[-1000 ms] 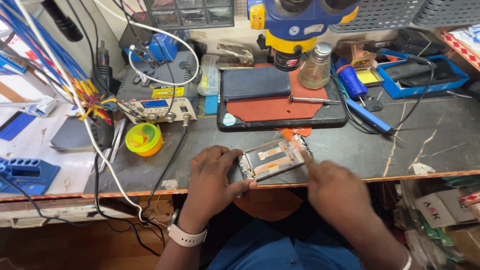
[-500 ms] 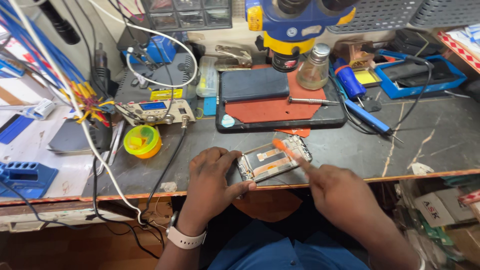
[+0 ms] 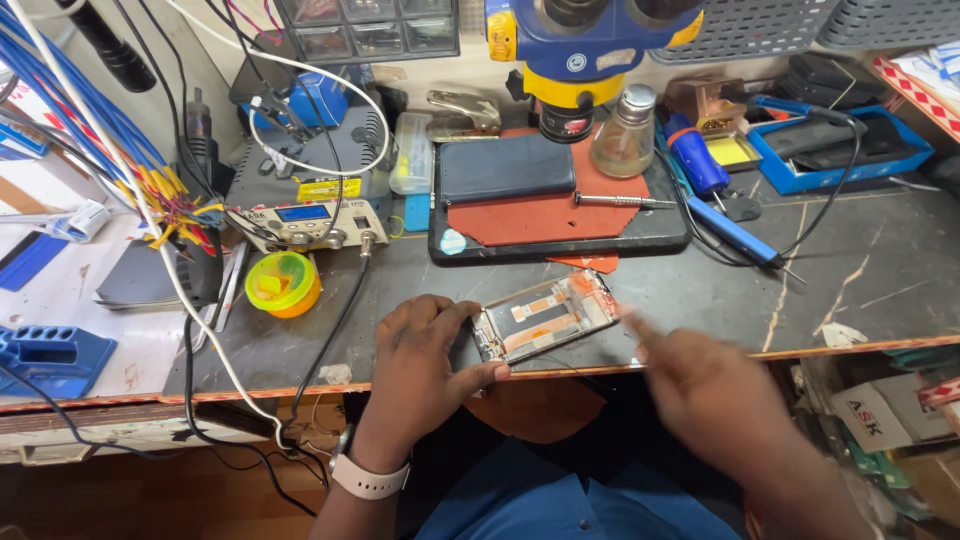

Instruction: The person disassembles two mobile phones on a workbench. They use a screwdriver to remove screws, pry open the back covers, and detach internal components including the battery and motherboard. The person handles each phone separately, placing removed parts on the table.

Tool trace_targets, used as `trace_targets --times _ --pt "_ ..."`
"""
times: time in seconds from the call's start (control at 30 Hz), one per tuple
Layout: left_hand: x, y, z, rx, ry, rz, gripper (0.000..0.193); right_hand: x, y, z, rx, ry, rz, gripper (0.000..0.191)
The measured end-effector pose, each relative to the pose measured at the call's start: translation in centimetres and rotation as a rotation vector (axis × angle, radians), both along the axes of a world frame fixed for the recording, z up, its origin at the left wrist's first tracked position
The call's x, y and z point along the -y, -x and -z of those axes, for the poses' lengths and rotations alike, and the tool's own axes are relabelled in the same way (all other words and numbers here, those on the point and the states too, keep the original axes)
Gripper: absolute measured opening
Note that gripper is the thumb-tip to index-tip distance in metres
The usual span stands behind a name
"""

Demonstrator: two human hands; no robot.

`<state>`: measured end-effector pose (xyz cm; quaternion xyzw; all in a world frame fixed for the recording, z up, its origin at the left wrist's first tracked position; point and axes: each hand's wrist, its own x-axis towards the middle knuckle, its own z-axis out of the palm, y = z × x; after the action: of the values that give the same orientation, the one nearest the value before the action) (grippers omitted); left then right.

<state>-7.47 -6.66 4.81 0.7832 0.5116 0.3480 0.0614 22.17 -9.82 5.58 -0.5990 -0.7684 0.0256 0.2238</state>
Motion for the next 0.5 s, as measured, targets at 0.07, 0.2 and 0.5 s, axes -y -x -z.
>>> trace_targets --times 0.07,0.2,0.5 --pt "0.1 0.0 -0.1 0.007 0.003 0.011 0.069 -0.1 0.0 -0.1 0.115 0.04 0.088 0.059" --pt "-0.1 0.0 -0.2 0.0 0.027 0.007 0.068 -0.4 -0.3 -0.2 0.055 0.107 0.28 0.049" --pt "-0.1 -0.2 -0.2 0.0 0.016 0.011 0.067 -1.0 -0.3 -0.1 -0.005 0.093 0.192 0.046"
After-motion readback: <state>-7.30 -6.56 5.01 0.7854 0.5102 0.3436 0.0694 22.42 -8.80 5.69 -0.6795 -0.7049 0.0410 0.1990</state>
